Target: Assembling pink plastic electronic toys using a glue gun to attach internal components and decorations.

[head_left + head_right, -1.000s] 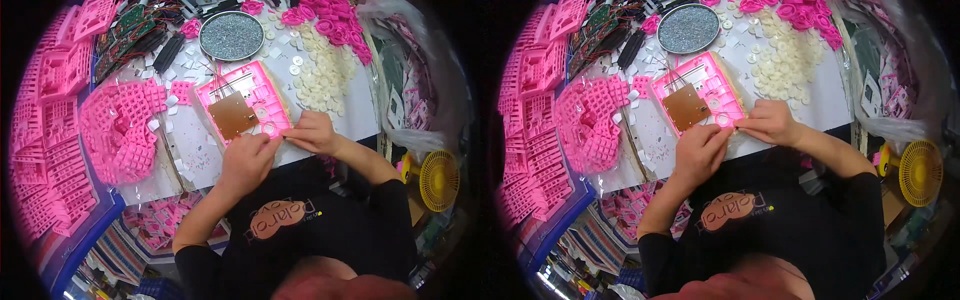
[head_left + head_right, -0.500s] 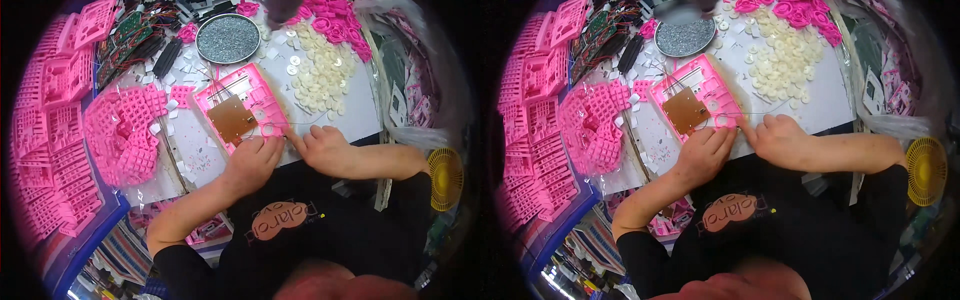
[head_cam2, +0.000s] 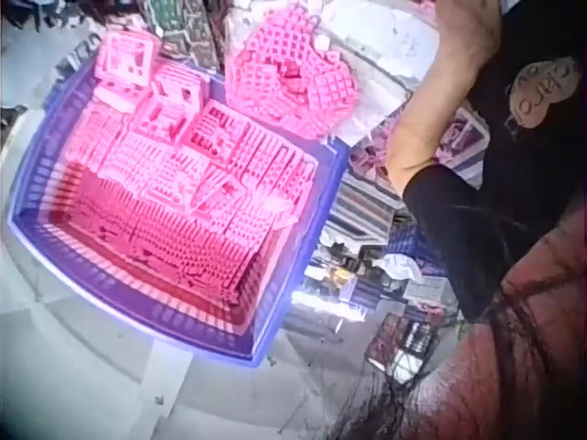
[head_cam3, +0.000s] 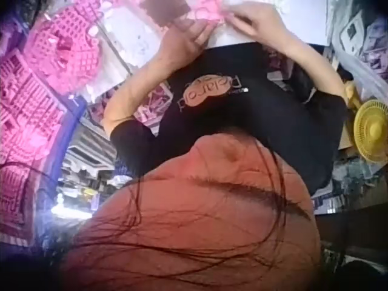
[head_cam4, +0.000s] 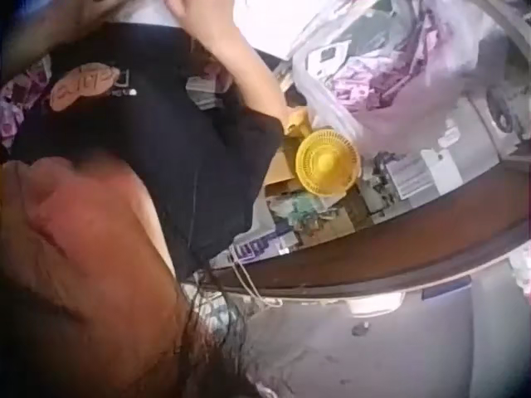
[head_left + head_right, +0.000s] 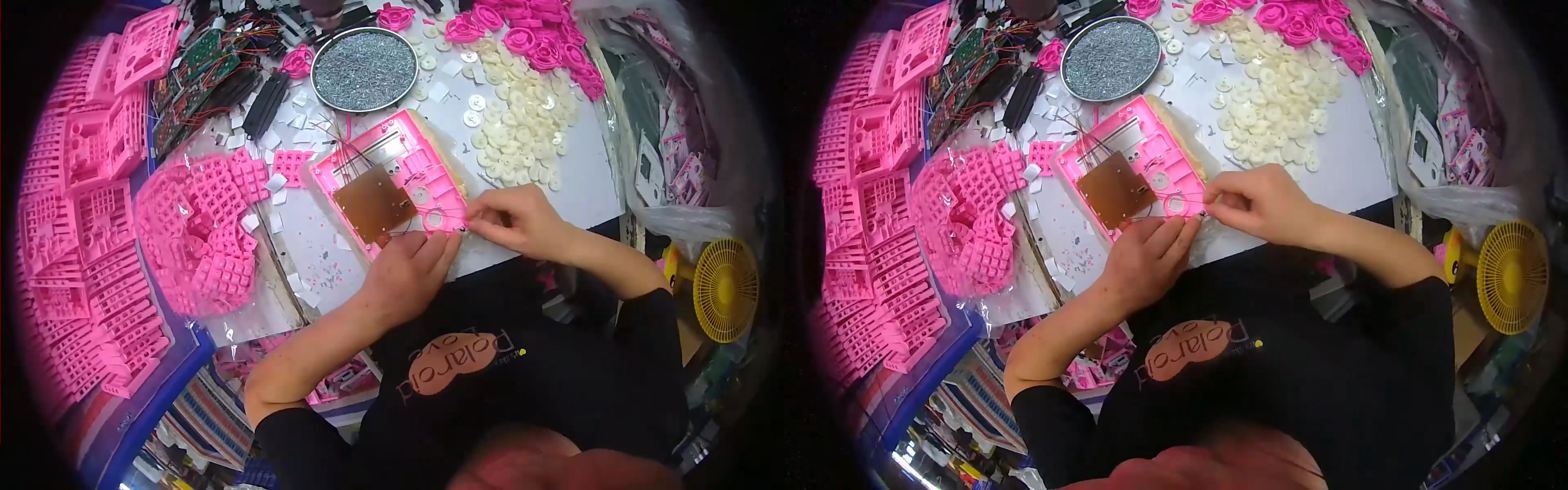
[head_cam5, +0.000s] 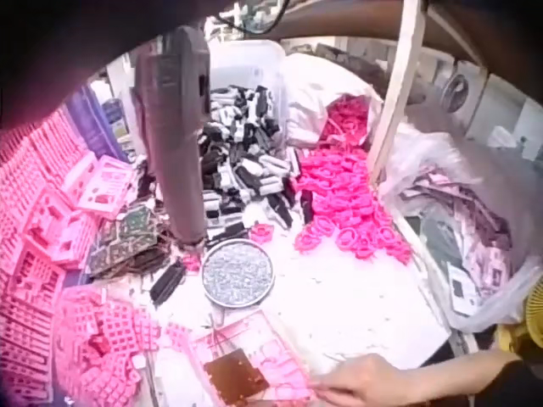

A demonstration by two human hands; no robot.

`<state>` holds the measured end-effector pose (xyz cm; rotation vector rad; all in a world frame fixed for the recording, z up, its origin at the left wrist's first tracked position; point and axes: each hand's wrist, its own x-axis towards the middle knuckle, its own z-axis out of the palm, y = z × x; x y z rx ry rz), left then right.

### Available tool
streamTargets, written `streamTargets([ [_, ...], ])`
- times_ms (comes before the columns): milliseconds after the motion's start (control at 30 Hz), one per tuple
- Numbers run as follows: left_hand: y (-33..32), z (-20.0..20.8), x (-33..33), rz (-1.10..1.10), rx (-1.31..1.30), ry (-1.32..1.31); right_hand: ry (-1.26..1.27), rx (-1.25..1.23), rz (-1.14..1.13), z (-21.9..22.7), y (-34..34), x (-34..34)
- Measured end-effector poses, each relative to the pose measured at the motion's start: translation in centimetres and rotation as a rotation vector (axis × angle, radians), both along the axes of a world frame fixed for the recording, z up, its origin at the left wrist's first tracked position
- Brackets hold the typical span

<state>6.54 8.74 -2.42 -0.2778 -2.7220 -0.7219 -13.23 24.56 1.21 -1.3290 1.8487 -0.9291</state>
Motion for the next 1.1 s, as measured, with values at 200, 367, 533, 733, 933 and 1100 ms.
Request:
streamTargets([
  [200,0.0,0.6,-0.4,0.007,-0.013,0.029,-0.167,0.126,-0.021,-0.3,-1.2,-0.3],
  [367,0.1,0.8,-1.1,-0.009,-0.014,-0.013,-0.120,0.215,0.070,-0.9,-1.7,-0.7],
  [533,0.1,0.7,-1.0,0.014,0.011,0.002,0.505,-0.323,0.153,3.2,-7.2,-2.4],
  [733,-1.4,1.4,-0.6,0.156,0.293,-0.025,0.660,0.076,0.163,0.5,-16.7,0.0],
  [933,-9.1,0.8,-2.7,0.794,0.211,-0.015,0.614,-0.003,0.002,-1.8,-16.7,1.1],
  [1100,-9.7,0.8,-3.6,0.834,0.305,-0.017,0.274,-0.303,-0.043,-2.2,-14.2,1.3],
])
